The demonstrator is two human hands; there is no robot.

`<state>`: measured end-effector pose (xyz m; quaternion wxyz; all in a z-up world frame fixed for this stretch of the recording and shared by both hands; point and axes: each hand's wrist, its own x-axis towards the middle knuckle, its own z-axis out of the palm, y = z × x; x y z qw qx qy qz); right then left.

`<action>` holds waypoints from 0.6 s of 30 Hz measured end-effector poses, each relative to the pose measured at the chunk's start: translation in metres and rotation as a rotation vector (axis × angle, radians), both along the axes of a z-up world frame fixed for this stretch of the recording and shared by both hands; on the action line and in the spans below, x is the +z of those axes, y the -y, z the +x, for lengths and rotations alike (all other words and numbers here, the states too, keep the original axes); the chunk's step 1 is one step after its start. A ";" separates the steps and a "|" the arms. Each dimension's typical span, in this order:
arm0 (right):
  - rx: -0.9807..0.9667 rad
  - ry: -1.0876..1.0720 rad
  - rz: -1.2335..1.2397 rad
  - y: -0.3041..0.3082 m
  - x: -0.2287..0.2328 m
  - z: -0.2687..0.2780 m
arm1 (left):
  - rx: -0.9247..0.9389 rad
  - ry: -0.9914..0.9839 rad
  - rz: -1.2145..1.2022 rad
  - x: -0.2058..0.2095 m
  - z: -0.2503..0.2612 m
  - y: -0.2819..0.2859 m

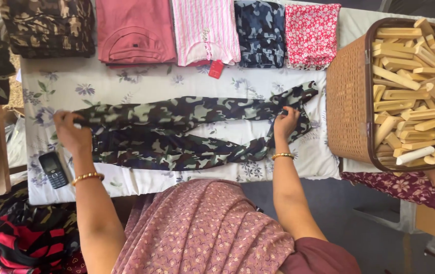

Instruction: Fold various pieces of clothing and stack them on a table.

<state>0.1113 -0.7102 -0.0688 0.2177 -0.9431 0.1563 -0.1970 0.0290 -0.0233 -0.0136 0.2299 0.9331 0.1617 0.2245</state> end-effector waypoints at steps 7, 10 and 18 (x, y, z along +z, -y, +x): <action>-0.470 -0.136 1.306 0.005 -0.078 -0.007 | 0.262 -0.240 -0.027 -0.017 -0.043 0.020; -0.572 -0.151 1.449 -0.001 -0.081 0.013 | 0.318 -0.287 0.108 -0.025 -0.041 0.020; -0.753 -0.285 1.388 0.009 -0.077 0.057 | 0.241 -0.189 -0.088 -0.003 -0.033 0.018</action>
